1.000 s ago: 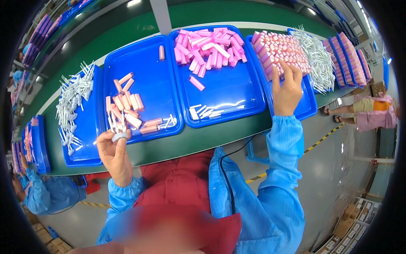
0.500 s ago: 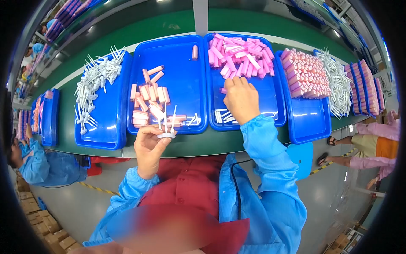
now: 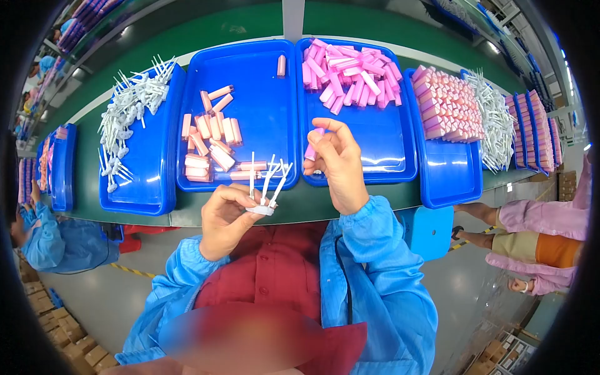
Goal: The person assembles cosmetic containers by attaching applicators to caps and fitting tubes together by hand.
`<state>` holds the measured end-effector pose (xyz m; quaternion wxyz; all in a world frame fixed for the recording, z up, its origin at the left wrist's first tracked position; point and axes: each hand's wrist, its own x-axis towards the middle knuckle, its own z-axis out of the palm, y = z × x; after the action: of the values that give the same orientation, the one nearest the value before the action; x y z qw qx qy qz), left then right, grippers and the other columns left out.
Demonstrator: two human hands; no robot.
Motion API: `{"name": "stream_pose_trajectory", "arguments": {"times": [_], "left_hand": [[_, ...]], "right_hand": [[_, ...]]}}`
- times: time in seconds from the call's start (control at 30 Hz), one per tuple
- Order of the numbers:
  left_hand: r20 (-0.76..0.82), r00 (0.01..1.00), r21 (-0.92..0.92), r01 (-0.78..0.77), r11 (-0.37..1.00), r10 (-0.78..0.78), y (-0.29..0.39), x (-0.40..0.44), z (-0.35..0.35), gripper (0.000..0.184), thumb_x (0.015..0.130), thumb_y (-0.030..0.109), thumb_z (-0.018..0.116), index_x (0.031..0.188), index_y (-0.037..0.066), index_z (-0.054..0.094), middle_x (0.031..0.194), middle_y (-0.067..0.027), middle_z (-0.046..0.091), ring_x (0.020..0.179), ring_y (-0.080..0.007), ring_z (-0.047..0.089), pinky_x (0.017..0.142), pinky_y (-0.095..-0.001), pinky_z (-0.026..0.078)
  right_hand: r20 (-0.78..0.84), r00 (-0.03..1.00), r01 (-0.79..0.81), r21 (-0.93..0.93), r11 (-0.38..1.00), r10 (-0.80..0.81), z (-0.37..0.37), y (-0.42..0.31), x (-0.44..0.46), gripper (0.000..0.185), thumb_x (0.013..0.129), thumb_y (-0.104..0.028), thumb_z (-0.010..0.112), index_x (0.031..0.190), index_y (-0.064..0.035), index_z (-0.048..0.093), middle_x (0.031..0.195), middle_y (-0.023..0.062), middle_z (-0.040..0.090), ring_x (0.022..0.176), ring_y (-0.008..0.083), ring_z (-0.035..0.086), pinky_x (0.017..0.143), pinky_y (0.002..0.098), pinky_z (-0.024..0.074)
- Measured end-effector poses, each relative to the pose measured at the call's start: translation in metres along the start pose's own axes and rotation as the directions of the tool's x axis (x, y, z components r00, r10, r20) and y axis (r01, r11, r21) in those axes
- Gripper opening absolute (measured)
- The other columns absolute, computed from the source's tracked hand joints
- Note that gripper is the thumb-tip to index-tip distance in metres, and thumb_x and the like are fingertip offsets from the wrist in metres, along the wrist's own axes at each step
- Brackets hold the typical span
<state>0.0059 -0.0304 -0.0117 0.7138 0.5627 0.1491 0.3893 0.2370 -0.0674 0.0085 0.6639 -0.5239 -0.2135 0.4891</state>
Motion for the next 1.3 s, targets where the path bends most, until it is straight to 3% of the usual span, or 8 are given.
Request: {"name": "stream_pose_trajectory", "arguments": {"times": [0.3,0.4,0.6,0.73,0.83,0.93,1.03,1.3], "left_hand": [[-0.021,0.998,0.025,0.052,0.998,-0.052,-0.002,0.001,0.003,0.025,0.089,-0.012,0.067,0.109,-0.001,0.058,0.114,-0.0146,0.063,0.109,-0.0208,0.064,0.097,-0.0357,0.053],[-0.046,0.997,0.396,-0.032,0.918,0.054,-0.002,0.004,-0.002,0.028,0.086,-0.015,0.069,0.107,0.0,0.056,0.111,-0.0149,0.061,0.107,-0.0214,0.063,0.096,-0.0363,0.052],[-0.072,0.992,0.36,-0.073,0.93,0.106,0.0,0.001,-0.003,0.029,0.084,-0.015,0.069,0.103,0.001,0.057,0.109,-0.0143,0.061,0.103,-0.0198,0.062,0.093,-0.0349,0.052],[-0.086,0.984,0.372,-0.111,0.922,0.153,0.002,0.001,-0.007,0.03,0.083,-0.016,0.07,0.103,0.002,0.056,0.107,-0.0131,0.061,0.101,-0.0192,0.062,0.093,-0.0349,0.052],[-0.115,0.982,0.392,-0.093,0.915,0.149,-0.003,-0.003,-0.009,0.03,0.083,-0.016,0.069,0.105,0.002,0.056,0.108,-0.0123,0.059,0.1,-0.0182,0.061,0.092,-0.0331,0.051],[-0.101,0.982,0.469,-0.096,0.878,0.161,-0.009,-0.006,-0.011,0.031,0.083,-0.015,0.069,0.106,0.001,0.057,0.109,-0.0119,0.058,0.1,-0.0175,0.059,0.091,-0.03,0.048],[-0.05,0.962,0.633,-0.179,0.753,0.27,-0.014,-0.009,-0.013,0.025,0.083,-0.012,0.069,0.102,0.002,0.06,0.106,-0.0115,0.058,0.099,-0.022,0.057,0.093,-0.0334,0.045],[0.151,0.909,0.73,-0.368,0.576,0.389,-0.033,-0.003,-0.009,0.031,0.077,-0.016,0.069,0.101,0.003,0.062,0.097,-0.0134,0.062,0.09,-0.0283,0.06,0.083,-0.0364,0.049]], "right_hand": [[0.099,0.994,0.068,-0.193,0.979,-0.05,0.016,0.009,-0.017,0.033,0.095,-0.013,0.071,0.121,-0.0003,0.054,0.087,0.0067,0.067,0.07,0.0108,0.064,0.059,0.0242,0.0529],[0.097,0.989,0.129,-0.213,0.968,-0.11,0.032,0.024,-0.036,0.035,0.095,-0.008,0.071,0.122,0.0,0.051,0.094,0.009,0.066,0.075,0.0102,0.064,0.061,0.0247,0.054],[0.163,0.98,0.146,-0.177,0.973,-0.117,0.039,0.03,-0.047,0.036,0.098,-0.009,0.067,0.129,0.0004,0.051,0.099,0.0106,0.067,0.088,0.0141,0.067,0.074,0.0274,0.0541],[0.164,0.91,0.398,-0.599,0.695,-0.38,0.006,0.004,0.002,0.02,0.1,-0.011,0.062,0.116,0.0005,0.064,0.098,0.0104,0.068,0.089,0.0175,0.068,0.076,0.0314,0.053],[0.167,0.765,0.414,-0.867,0.277,-0.621,-0.027,-0.023,0.051,0.016,0.095,-0.007,0.059,0.106,-0.0023,0.07,0.097,0.0128,0.068,0.09,0.0251,0.068,0.079,0.0363,0.0535],[0.547,0.545,0.491,-0.822,-0.287,-0.636,-0.069,-0.008,0.095,0.018,0.084,-0.003,0.059,0.098,-0.0054,0.07,0.094,0.0132,0.069,0.09,0.0284,0.067,0.079,0.0413,0.0527],[0.641,0.608,0.392,-0.755,-0.525,-0.468,-0.066,0.001,0.076,0.01,0.081,-0.011,0.059,0.087,-0.0083,0.066,0.093,0.0082,0.062,0.089,0.0246,0.062,0.076,0.0386,0.0489],[0.689,0.706,0.507,-0.654,-0.562,-0.165,-0.075,-0.027,0.038,0.011,0.083,-0.015,0.062,0.091,-0.0101,0.068,0.098,0.0044,0.059,0.1,0.0212,0.055,0.083,0.0349,0.0448]]}}
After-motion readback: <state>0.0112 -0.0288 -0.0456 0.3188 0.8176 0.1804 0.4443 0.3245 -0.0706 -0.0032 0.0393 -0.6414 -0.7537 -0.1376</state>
